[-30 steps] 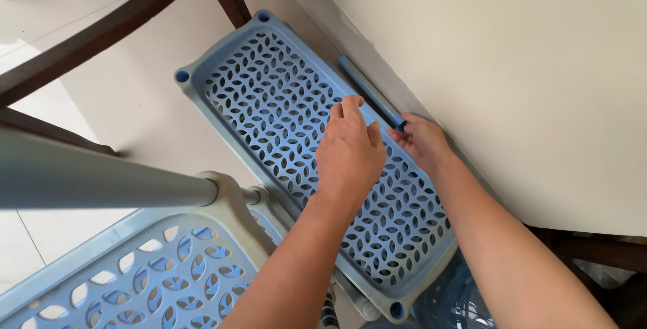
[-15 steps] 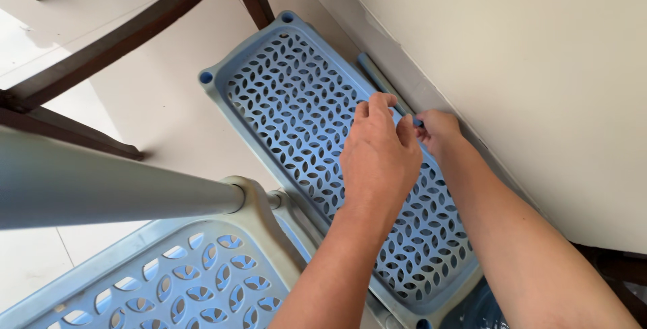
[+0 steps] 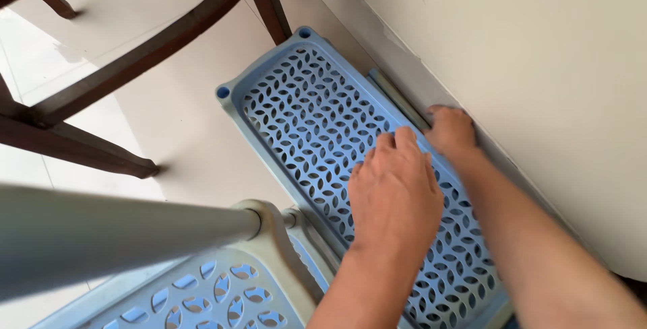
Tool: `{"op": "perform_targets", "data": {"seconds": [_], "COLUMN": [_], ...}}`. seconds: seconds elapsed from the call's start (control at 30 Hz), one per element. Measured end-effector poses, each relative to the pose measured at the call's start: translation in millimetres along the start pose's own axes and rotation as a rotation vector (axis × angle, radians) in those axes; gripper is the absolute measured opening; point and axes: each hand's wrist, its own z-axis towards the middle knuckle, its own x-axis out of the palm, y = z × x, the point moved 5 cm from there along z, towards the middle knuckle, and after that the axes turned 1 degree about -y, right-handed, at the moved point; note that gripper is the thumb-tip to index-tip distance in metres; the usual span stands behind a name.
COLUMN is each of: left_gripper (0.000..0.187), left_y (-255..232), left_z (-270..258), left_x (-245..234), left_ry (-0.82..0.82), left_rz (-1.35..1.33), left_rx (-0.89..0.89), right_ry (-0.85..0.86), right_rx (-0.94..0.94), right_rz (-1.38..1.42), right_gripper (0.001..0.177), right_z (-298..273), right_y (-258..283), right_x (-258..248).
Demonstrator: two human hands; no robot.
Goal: The person assembles a plastic shelving unit by inserting cylindrical poles into corner holes of perforated trays and stacking the trays to form a multi-tier rack. The person handles trays and poles one at a time, aligning and pressing them into place.
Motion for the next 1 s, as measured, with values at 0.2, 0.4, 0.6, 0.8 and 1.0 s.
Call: {"op": "perform_targets", "data": {"seconds": [0.2,0.4,0.6,0.8,1.0], "left_gripper": [0.019,0.017,0.012,0.009,0.010], "left_y": [-14,-21,-19,-16,-11], "left_z": [7,8,5,9,8], "left_x": [0,-5,2,2,5], "left_ry": [0.062,0.008,0.083,0.055,0.104], "left_rz": [0.002,0.022,0.033,0.121,0.135], "left_rx": [-0.040,0.025,-0.019,0.016,-0.040], "right_ry": [0.143,0.138,0.176,0.263,0.260], "right_rx": [0.042,-0.151,-0.174,-0.043,0.023], "right_rz": [-0.109,-0.142,-0.077,-0.061,-0.047], "right_gripper": [0.070,0.070,0.069,0.059,0.030], "right_z": [13,29,39,28,0], "right_y": [8,-6,-16,-9,13], "right_x": [-21,-5,14,-3,-30]}}
